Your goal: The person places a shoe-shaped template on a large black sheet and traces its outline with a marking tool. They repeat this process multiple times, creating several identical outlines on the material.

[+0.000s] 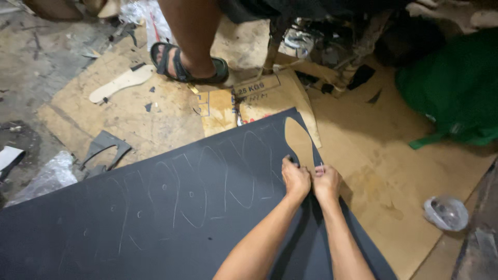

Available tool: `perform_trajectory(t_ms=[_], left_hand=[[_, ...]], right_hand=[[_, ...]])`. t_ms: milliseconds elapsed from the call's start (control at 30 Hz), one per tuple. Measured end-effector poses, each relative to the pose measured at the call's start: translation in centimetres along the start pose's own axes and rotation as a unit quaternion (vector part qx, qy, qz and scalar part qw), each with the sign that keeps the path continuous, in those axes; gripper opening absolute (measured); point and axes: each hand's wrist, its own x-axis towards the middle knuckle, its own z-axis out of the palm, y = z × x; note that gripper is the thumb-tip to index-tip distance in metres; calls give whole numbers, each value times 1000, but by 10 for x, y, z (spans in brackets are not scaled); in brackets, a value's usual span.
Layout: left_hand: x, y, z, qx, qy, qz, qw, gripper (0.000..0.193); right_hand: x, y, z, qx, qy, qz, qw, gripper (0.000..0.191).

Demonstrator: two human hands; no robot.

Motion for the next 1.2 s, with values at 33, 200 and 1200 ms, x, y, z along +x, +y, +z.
perform_trajectory(t_ms=[33,200,1200], left_hand=[[6,0,-1,1,-3,-26,1000,55],[13,-7,-19,55,-62,-52,995,29],[6,-48,-136,-16,-200,-14,980,14]], right_hand=[[-1,-1,0,9,-13,10,1000,24],[-15,-12,-9,49,-65,50,995,27],[-64,-55,-12,244,-315,101,912,15]])
